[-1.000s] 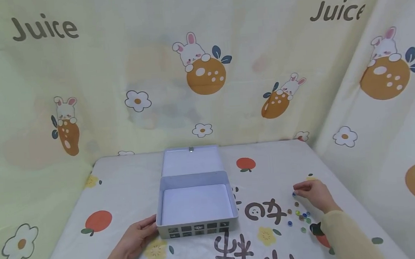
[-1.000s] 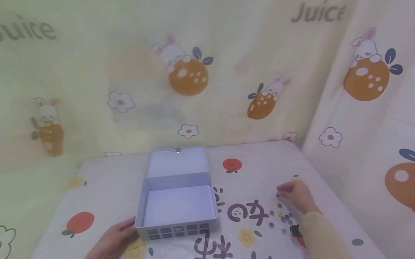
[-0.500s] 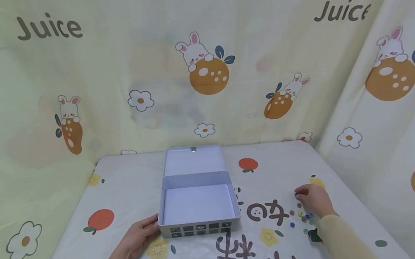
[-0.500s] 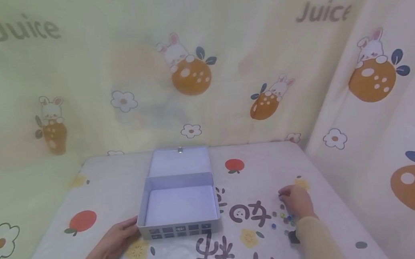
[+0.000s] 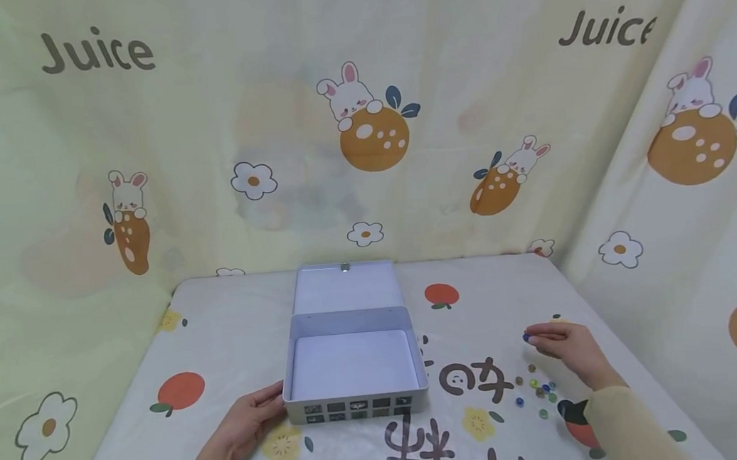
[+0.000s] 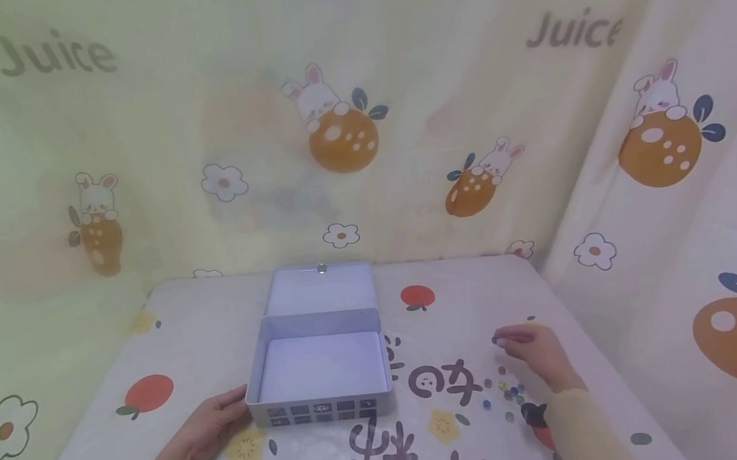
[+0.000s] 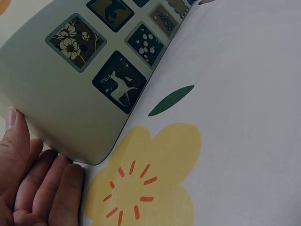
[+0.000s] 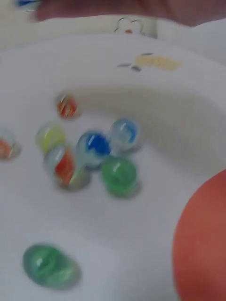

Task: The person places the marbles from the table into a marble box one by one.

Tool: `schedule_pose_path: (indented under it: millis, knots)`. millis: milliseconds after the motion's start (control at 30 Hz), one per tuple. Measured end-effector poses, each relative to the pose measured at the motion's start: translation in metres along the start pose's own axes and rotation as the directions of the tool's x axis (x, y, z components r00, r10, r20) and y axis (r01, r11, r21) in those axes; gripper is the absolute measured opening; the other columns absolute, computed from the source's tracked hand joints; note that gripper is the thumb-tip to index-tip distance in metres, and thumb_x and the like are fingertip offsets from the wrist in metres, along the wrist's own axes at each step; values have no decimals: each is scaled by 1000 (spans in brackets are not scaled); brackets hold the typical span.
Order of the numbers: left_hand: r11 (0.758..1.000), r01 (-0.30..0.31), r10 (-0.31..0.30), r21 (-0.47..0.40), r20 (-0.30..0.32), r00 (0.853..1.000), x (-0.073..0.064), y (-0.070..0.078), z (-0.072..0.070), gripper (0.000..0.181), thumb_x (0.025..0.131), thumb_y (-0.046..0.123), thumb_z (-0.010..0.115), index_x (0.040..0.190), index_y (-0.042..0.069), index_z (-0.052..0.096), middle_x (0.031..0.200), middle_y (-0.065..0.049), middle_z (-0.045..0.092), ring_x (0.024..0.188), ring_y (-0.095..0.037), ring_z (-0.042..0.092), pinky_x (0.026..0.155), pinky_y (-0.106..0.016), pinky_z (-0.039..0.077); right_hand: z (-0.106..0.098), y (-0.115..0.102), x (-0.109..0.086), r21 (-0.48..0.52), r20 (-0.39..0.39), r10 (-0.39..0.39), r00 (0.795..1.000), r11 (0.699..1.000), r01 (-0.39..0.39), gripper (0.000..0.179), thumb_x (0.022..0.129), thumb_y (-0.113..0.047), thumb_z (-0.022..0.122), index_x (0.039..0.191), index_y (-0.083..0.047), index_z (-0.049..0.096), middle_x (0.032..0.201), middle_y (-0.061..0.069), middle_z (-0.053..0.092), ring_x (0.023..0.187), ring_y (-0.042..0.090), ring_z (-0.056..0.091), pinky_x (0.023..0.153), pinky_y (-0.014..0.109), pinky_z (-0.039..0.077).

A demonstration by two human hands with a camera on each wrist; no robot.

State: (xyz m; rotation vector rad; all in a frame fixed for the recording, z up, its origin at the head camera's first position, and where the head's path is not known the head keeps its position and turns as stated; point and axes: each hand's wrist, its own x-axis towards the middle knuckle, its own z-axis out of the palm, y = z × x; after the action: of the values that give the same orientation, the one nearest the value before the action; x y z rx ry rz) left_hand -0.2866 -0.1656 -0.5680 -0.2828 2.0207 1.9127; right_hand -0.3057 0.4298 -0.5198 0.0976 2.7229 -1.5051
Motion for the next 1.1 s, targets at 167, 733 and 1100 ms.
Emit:
schedule_pose_path:
  millis: [167, 733, 1100]
  knots:
    - [1000, -2, 2, 20, -8, 1000, 0, 0, -1, 53, 99, 13, 66, 147, -1, 51, 154, -23, 48, 144, -42, 46, 114, -52, 48, -5, -1, -3, 199, 98, -14, 995, 980, -6, 44, 97, -17, 71, 129, 11, 63, 110, -7, 77, 98, -1, 72, 92, 29, 63]
    - [1000, -23, 22, 19, 46, 999, 4, -7, 0, 56, 100, 18, 66, 149, 0, 48, 158, -24, 42, 146, -43, 42, 116, -52, 46, 104, -125, 35, 128, 224, -181, 958, 980, 155, 34, 95, -17, 74, 124, 0, 71, 118, 15, 76, 109, 29, 74, 95, 36, 64]
    - [1000, -26, 26, -4, 51, 998, 5, -6, -2, 57, 99, 18, 67, 149, -1, 48, 157, -24, 43, 145, -41, 44, 114, -49, 48, 167, -188, 44, 98, 236, -138, 962, 988, 118, 23, 90, -16, 79, 113, -15, 79, 107, 4, 80, 108, 31, 74, 94, 37, 64]
